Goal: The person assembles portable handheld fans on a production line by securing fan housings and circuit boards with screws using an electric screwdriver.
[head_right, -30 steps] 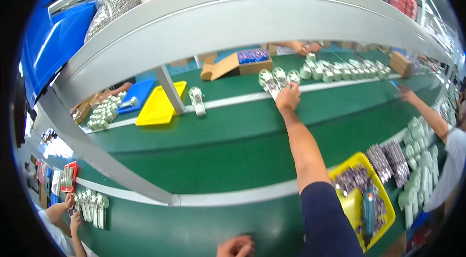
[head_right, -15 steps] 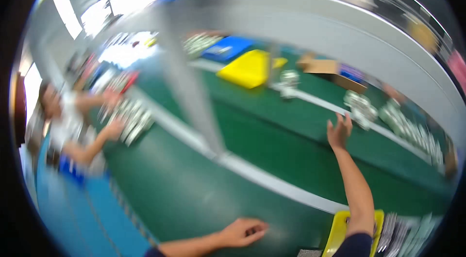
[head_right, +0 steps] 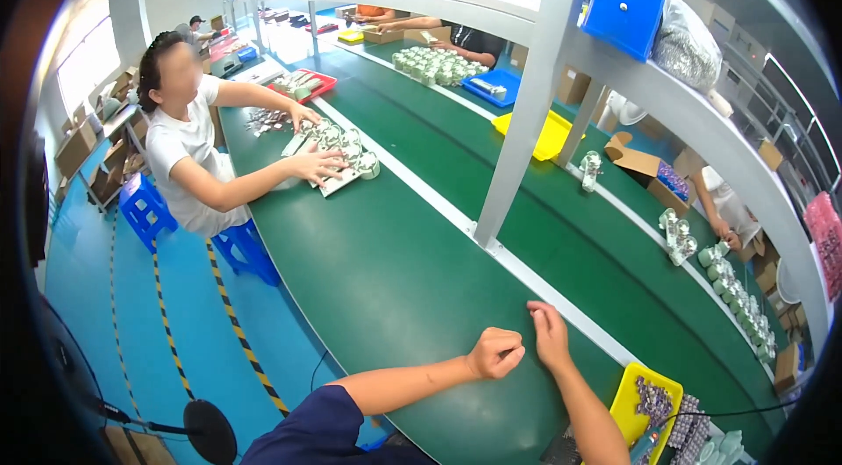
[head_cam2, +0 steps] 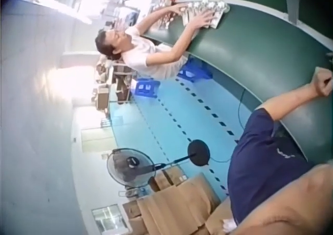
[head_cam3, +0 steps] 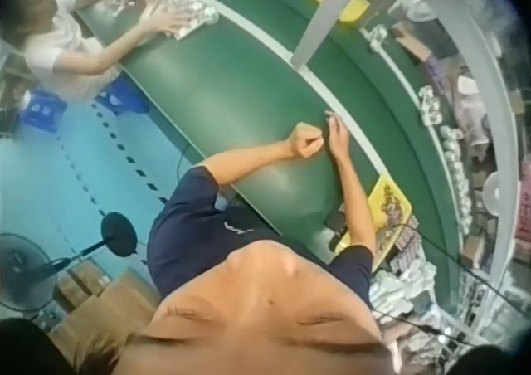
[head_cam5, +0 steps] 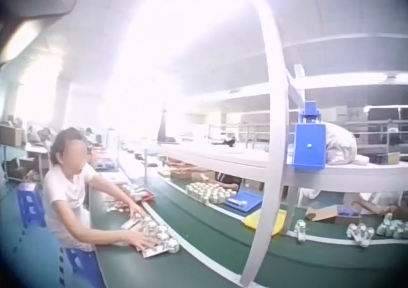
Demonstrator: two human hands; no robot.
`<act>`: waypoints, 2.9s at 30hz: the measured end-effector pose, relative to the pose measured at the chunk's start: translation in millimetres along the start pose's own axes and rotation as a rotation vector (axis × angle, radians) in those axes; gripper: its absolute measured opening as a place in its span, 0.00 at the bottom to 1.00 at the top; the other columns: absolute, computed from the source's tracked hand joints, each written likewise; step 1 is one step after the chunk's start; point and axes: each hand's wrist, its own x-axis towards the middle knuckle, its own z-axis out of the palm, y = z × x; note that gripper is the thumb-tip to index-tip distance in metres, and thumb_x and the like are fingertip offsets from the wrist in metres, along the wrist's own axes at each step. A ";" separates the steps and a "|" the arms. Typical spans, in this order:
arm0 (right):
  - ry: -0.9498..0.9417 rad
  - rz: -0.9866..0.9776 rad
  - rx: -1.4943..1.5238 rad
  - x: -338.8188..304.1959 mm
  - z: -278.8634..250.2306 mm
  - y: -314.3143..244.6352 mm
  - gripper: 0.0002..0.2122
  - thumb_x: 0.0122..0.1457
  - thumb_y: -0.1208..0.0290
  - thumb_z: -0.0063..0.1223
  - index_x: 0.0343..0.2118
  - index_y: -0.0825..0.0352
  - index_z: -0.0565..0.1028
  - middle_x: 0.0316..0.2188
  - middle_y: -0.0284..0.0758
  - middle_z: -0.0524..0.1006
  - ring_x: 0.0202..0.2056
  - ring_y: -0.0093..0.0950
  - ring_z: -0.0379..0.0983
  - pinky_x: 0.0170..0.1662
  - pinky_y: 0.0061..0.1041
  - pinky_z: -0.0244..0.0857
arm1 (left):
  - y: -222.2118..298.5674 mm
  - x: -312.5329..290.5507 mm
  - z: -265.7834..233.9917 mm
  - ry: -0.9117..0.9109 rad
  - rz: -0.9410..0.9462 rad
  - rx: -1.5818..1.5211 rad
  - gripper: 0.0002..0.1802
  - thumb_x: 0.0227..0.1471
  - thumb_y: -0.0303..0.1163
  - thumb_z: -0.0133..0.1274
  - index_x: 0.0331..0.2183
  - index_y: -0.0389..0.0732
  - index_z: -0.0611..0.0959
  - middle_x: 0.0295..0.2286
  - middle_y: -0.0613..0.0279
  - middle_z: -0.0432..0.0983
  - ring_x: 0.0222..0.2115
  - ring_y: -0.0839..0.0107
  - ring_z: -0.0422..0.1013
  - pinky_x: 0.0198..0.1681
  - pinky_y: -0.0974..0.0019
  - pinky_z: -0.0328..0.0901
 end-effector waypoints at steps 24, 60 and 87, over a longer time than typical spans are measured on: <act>-0.032 -0.296 -0.495 203.7 225.2 -143.1 0.24 0.65 0.57 0.48 0.63 0.57 0.65 0.66 0.43 0.59 0.67 0.51 0.51 0.66 0.51 0.52 | 139.3 -110.0 -93.5 -0.082 -0.730 0.103 0.08 0.59 0.27 0.55 0.31 0.33 0.84 0.22 0.60 0.79 0.23 0.73 0.76 0.27 0.71 0.68; -0.273 -0.266 -0.726 179.2 277.2 -143.0 0.33 0.59 0.54 0.55 0.67 0.55 0.61 0.67 0.34 0.60 0.69 0.61 0.37 0.58 0.53 0.64 | -87.0 96.0 -365.3 0.081 -0.940 1.282 0.41 0.54 0.66 0.50 0.65 0.61 0.66 0.68 0.43 0.41 0.67 0.41 0.42 0.64 0.32 0.36; 0.440 -0.158 -0.345 -183.4 -32.1 -184.6 0.19 0.63 0.67 0.51 0.55 0.68 0.72 0.58 0.42 0.71 0.60 0.36 0.66 0.62 0.36 0.59 | 127.8 -18.1 -94.5 -0.143 -0.237 0.778 0.30 0.51 0.34 0.63 0.55 0.40 0.74 0.49 0.49 0.72 0.52 0.50 0.66 0.55 0.52 0.59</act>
